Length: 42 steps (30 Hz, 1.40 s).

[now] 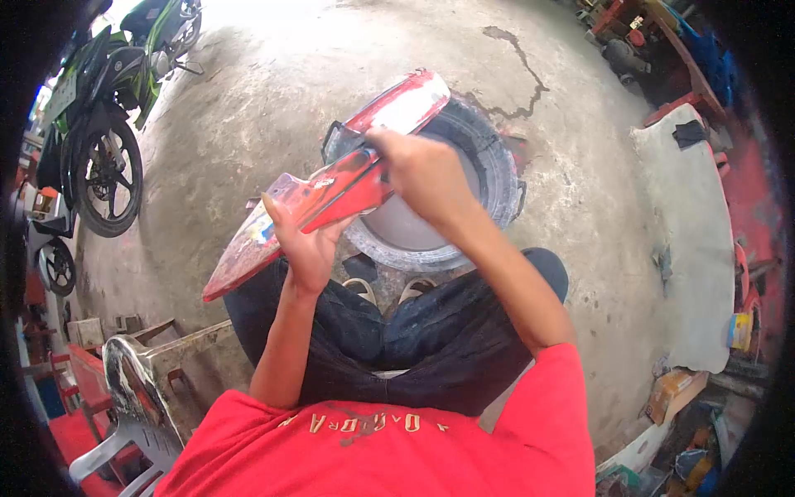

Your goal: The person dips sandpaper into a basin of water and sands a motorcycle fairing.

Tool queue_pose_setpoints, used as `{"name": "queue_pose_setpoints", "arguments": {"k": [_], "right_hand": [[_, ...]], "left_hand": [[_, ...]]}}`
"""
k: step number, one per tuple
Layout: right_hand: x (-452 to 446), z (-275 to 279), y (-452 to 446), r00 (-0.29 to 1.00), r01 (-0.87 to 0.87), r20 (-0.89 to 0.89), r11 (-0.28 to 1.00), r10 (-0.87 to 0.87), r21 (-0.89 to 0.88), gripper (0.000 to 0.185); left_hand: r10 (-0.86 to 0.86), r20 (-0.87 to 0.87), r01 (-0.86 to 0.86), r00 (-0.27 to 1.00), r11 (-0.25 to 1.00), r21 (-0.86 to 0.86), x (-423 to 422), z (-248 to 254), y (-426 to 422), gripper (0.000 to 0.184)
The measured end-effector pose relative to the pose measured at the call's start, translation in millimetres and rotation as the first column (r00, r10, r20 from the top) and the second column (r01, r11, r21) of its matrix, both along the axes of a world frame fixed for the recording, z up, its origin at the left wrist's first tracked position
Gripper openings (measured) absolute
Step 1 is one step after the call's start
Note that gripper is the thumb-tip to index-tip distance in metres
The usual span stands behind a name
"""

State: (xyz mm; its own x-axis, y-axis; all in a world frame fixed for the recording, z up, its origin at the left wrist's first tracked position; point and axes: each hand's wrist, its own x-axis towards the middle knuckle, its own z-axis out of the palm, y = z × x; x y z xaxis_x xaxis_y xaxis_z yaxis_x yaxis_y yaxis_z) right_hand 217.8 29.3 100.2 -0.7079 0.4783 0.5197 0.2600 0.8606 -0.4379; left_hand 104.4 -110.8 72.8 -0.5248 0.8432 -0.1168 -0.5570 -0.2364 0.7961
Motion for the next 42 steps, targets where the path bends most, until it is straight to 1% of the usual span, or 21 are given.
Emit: {"name": "queue_pose_setpoints", "arguments": {"k": [2,3,7,10,12,15,16,18,20,24,26,28,30,32,34,35,36,38,39,40,42], "right_hand": [[-3,4,-35,0.982,-0.080,-0.152,0.979,0.110,0.190,0.033],[-5,17,-55,0.958,-0.138,-0.229,0.976,0.175,0.169,0.034],[1,8,6,0.972,0.097,0.225,0.991,-0.075,-0.090,0.036],[3,8,-39,0.991,-0.102,-0.075,0.984,0.113,0.145,0.038],[2,20,-61,0.962,-0.199,-0.163,0.970,0.220,0.138,0.037],[-3,6,1,0.991,0.077,0.102,0.996,-0.081,0.049,0.027],[0,5,6,0.988,0.071,0.136,0.997,-0.067,-0.026,0.031],[-1,-3,-31,0.991,-0.063,-0.096,0.966,0.089,0.250,0.032],[-2,17,-62,0.965,-0.167,-0.158,0.953,0.211,0.251,0.033],[0,1,7,0.988,0.063,0.148,0.995,-0.051,-0.080,0.033],[-3,-4,-27,0.998,-0.024,-0.047,0.990,0.030,0.142,0.031],[-1,19,-60,0.960,-0.170,-0.186,0.965,0.208,0.199,0.031],[-1,7,-33,0.978,-0.124,-0.146,0.978,0.150,0.170,0.031],[0,-9,0,0.997,0.045,0.053,0.997,-0.048,0.061,0.032],[-2,-4,-30,0.995,0.000,-0.094,0.972,0.023,0.235,0.034],[1,7,-46,0.979,-0.119,-0.133,0.963,0.154,0.242,0.036],[-2,11,-56,0.975,-0.108,-0.156,0.949,0.159,0.296,0.032],[-1,5,-33,0.996,-0.047,-0.066,0.995,0.053,0.092,0.036],[0,7,-17,0.994,0.070,0.084,0.997,-0.070,-0.007,0.035],[0,9,-17,0.994,0.059,0.088,0.998,-0.058,-0.007,0.036],[3,16,-51,0.977,-0.145,-0.133,0.975,0.168,0.169,0.037]], "left_hand": [[-0.057,-0.081,0.061,0.995,0.997,0.050,3,8,3,0.095],[-0.105,-0.098,0.110,0.990,0.993,0.043,-2,6,2,0.095],[-0.082,-0.128,0.089,0.988,0.995,0.050,5,2,6,0.095],[-0.101,-0.165,0.126,0.981,0.981,0.146,2,-1,8,0.095],[-0.071,-0.087,0.075,0.994,0.996,0.040,0,-5,6,0.098],[-0.109,-0.172,0.123,0.979,0.990,0.073,5,0,6,0.098],[-0.097,-0.149,0.110,0.984,0.990,0.084,7,-1,4,0.097],[-0.061,-0.111,0.075,0.992,0.988,0.132,7,-6,8,0.097],[-0.101,-0.130,0.116,0.986,0.987,0.110,4,-9,5,0.100],[-0.102,-0.095,0.110,0.990,0.990,0.086,8,-5,5,0.107],[-0.082,-0.069,0.088,0.994,0.992,0.093,8,-6,8,0.110],[-0.149,-0.173,0.170,0.974,0.979,0.116,3,10,6,0.117],[-0.121,-0.081,0.133,0.989,0.976,0.171,6,4,10,0.118],[-0.120,-0.094,0.135,0.988,0.973,0.185,5,8,7,0.116],[-0.101,-0.012,0.102,0.995,0.969,0.226,7,9,11,0.116],[-0.117,-0.055,0.124,0.992,0.979,0.159,3,15,9,0.116],[-0.106,-0.047,0.111,0.993,0.985,0.131,1,19,8,0.117],[-0.058,0.054,0.046,0.997,0.979,0.200,8,11,12,0.115],[-0.075,0.069,0.059,0.995,0.977,0.206,8,13,11,0.113],[-0.082,0.045,0.071,0.996,0.977,0.203,7,13,8,0.113],[-0.086,-0.010,0.086,0.996,0.975,0.206,2,12,9,0.112]]}}
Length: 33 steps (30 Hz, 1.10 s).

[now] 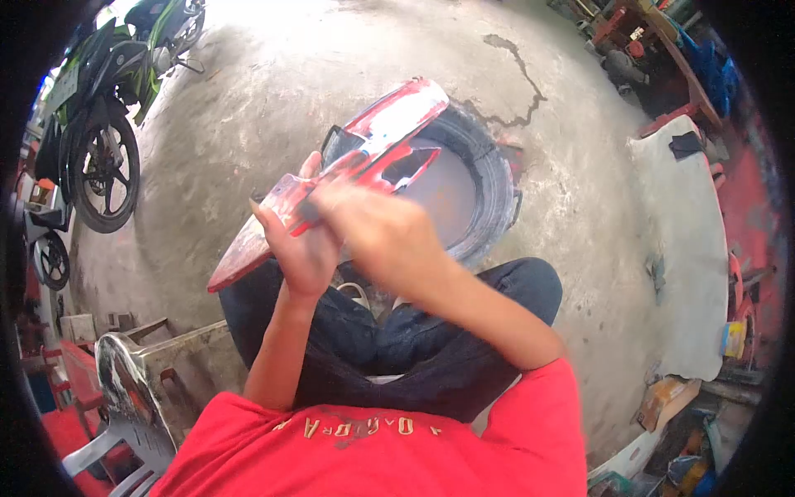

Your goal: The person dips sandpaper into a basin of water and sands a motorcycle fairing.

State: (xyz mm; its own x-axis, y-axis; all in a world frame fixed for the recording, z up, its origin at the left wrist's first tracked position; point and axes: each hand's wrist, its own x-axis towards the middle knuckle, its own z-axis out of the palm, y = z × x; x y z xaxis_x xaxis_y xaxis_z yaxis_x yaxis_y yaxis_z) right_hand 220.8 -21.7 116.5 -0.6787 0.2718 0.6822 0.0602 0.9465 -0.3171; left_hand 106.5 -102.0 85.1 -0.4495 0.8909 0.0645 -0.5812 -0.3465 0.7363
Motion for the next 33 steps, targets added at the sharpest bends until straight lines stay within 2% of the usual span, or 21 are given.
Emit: {"name": "queue_pose_setpoints", "arguments": {"k": [2,4,5,8,9,12,13,16,17,20,21,24,25,28,29,31,32,33], "right_hand": [[0,-1,2,1.000,-0.026,0.013,1.000,0.026,0.000,0.037],[-2,-12,40,0.943,0.229,0.275,0.964,-0.186,-0.133,0.038],[-1,-16,54,0.943,0.228,0.281,0.961,-0.177,-0.159,0.031],[-4,-10,7,0.998,0.043,-0.041,0.998,-0.041,0.048,0.030],[-3,-2,-8,0.999,-0.011,-0.041,0.998,0.013,0.056,0.029],[-1,-9,30,0.941,0.218,0.296,0.963,-0.164,-0.157,0.037],[-4,-10,47,0.942,0.235,0.283,0.955,-0.179,-0.179,0.037],[-4,-7,3,0.998,0.026,-0.057,1.000,-0.027,-0.015,0.034],[-3,2,-15,0.999,-0.008,-0.046,1.000,0.009,0.007,0.035],[0,-9,33,0.941,0.223,0.293,0.962,-0.170,-0.157,0.039],[-3,-8,46,0.935,0.260,0.278,0.959,-0.220,-0.116,0.032],[-5,-9,2,0.998,0.052,-0.040,0.998,-0.051,0.024,0.035],[-6,-1,-13,0.998,-0.003,-0.069,1.000,0.004,0.023,0.036],[-2,-20,36,0.941,0.234,0.275,0.965,-0.196,-0.116,0.042],[-3,-17,51,0.886,0.335,0.391,0.928,-0.250,-0.165,0.042],[-6,-12,13,0.987,0.138,0.086,0.990,-0.137,-0.011,0.032],[-7,-11,3,0.998,0.043,-0.058,0.995,-0.038,0.093,0.028],[-6,-12,3,0.998,0.068,0.003,0.997,-0.068,0.040,0.026]], "left_hand": [[0.019,0.052,-0.019,0.998,1.000,0.003,0,-7,1,0.104],[0.029,0.104,-0.030,0.994,0.999,0.014,2,-11,3,0.097],[0.047,0.165,-0.048,0.985,0.999,0.005,4,-4,2,0.085],[0.035,0.073,-0.035,0.997,0.999,0.007,-2,-2,0,0.079],[0.098,0.000,-0.098,0.995,0.989,-0.110,-3,4,-2,0.079],[0.116,-0.013,-0.117,0.993,0.987,-0.109,2,3,0,0.081],[0.115,-0.131,-0.135,0.985,0.979,-0.154,4,6,-1,0.083],[0.095,-0.178,-0.122,0.979,0.982,-0.147,3,2,1,0.085],[0.062,-0.157,-0.091,0.986,0.978,-0.187,1,11,-2,0.088],[0.038,0.008,-0.038,0.999,0.995,-0.094,3,12,-3,0.093],[0.048,0.031,-0.045,0.998,0.995,-0.089,4,13,-2,0.097],[0.009,0.046,-0.008,0.999,1.000,-0.022,1,10,-2,0.100],[0.013,-0.055,-0.017,0.998,0.998,-0.067,-2,11,-5,0.101],[0.041,0.061,-0.037,0.997,0.997,-0.068,4,5,-1,0.101],[0.053,0.016,-0.051,0.998,0.996,-0.079,8,3,1,0.101],[0.024,0.010,-0.023,1.000,0.995,-0.095,7,6,-2,0.100],[0.020,0.010,-0.019,1.000,0.995,-0.098,6,6,-1,0.100],[0.002,0.025,-0.001,1.000,0.998,-0.067,2,1,-1,0.098]]}}
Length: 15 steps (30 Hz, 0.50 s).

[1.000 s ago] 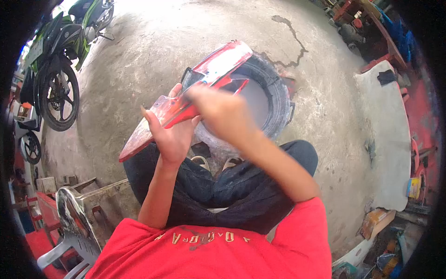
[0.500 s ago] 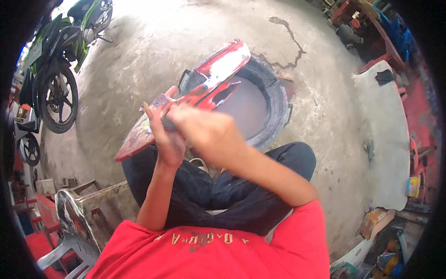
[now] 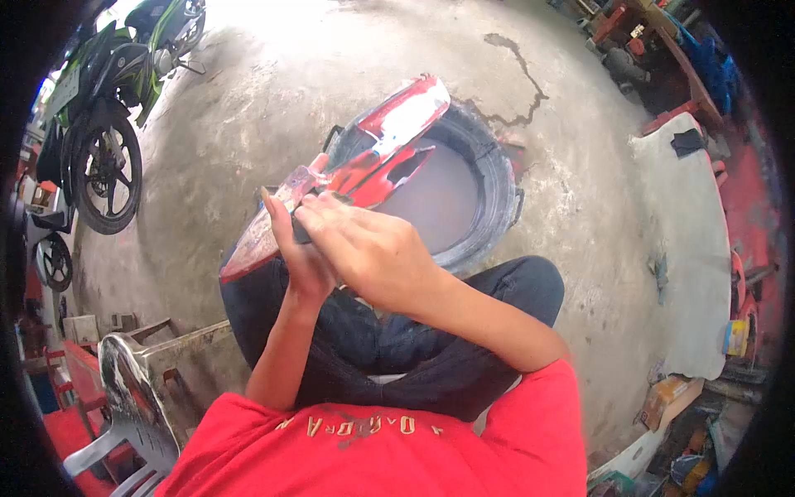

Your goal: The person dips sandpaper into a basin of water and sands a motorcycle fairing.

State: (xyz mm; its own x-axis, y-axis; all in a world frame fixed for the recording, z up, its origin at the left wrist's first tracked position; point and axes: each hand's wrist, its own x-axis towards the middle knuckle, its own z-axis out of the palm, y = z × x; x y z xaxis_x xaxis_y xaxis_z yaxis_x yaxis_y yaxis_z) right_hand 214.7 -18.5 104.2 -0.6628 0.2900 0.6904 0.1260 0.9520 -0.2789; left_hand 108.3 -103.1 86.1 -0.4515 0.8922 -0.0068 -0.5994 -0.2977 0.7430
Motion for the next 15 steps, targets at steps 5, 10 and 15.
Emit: {"name": "queue_pose_setpoints", "arguments": {"k": [5,10,15], "right_hand": [[3,-8,47,0.972,0.178,0.183,0.968,-0.145,-0.175,0.024],[1,3,1,0.999,-0.012,0.032,1.000,0.013,-0.026,0.032],[1,0,10,1.000,-0.012,-0.022,1.000,0.011,-0.021,0.033]], "left_hand": [[0.033,0.028,-0.034,0.999,0.999,0.037,8,-2,-1,0.099],[0.040,0.082,-0.045,0.996,0.997,0.059,4,-3,2,0.103],[0.026,0.140,-0.045,0.990,0.990,0.135,8,-3,4,0.104]]}}
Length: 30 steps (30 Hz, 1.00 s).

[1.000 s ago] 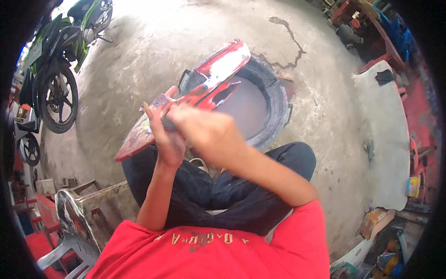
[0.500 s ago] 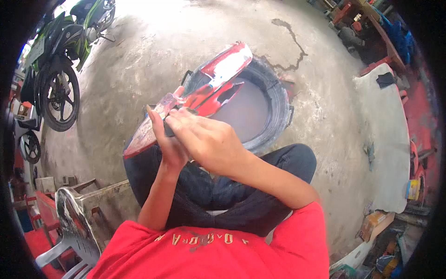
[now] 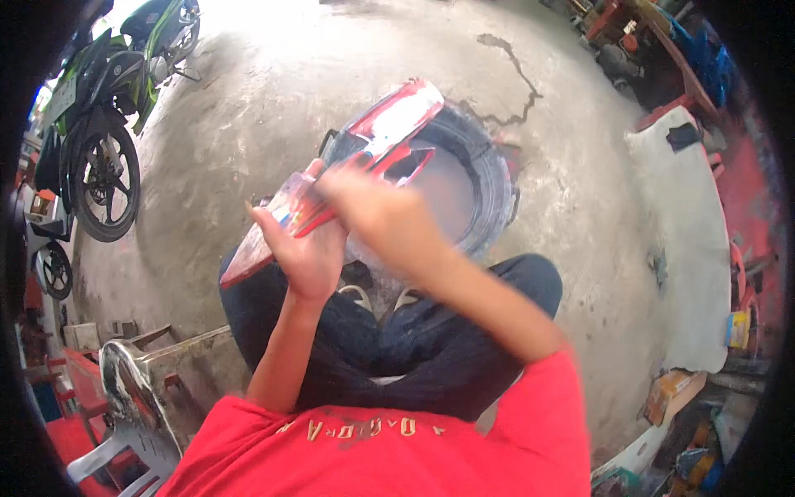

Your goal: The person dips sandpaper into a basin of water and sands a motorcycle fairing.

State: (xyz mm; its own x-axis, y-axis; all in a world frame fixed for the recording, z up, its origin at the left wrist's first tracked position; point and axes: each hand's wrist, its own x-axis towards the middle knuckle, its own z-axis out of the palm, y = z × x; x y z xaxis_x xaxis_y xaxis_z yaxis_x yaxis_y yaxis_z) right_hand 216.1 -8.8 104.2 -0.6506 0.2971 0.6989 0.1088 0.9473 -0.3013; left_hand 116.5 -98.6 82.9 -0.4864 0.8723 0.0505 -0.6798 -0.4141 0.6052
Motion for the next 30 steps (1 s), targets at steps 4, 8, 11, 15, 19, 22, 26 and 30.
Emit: {"name": "queue_pose_setpoints", "arguments": {"k": [4,8,11,15,19,22,26,30], "right_hand": [[2,-6,14,0.994,0.058,0.096,0.997,-0.054,-0.044,0.026],[-1,-17,15,0.999,0.051,-0.004,0.996,-0.051,0.075,0.027],[0,-6,-3,0.998,-0.036,-0.042,0.997,0.039,0.066,0.029],[2,-13,32,0.981,0.119,0.164,0.988,-0.102,-0.097,0.031],[-1,-4,-4,1.000,-0.011,-0.011,1.000,0.011,-0.025,0.029],[4,-7,47,0.929,0.227,0.340,0.948,-0.143,-0.221,0.028],[2,13,-20,0.994,-0.109,-0.023,0.994,0.109,0.011,0.035],[3,-7,45,0.933,0.217,0.337,0.946,-0.128,-0.241,0.029]], "left_hand": [[-0.020,0.010,0.020,1.000,0.999,-0.041,-2,1,-3,0.103],[0.012,-0.066,-0.012,0.998,1.000,-0.007,-2,5,5,0.104],[0.000,-0.012,-0.001,1.000,0.998,-0.063,-6,4,-4,0.106],[0.018,0.070,-0.018,0.997,1.000,-0.001,0,6,-1,0.104],[0.000,0.023,0.000,1.000,1.000,-0.006,-6,1,-2,0.104],[0.003,0.046,-0.003,0.999,1.000,0.006,-1,2,0,0.103],[0.050,-0.162,-0.062,0.986,0.996,-0.069,-10,1,-5,0.104],[0.042,0.090,-0.044,0.995,0.999,0.015,-1,1,-1,0.103]]}}
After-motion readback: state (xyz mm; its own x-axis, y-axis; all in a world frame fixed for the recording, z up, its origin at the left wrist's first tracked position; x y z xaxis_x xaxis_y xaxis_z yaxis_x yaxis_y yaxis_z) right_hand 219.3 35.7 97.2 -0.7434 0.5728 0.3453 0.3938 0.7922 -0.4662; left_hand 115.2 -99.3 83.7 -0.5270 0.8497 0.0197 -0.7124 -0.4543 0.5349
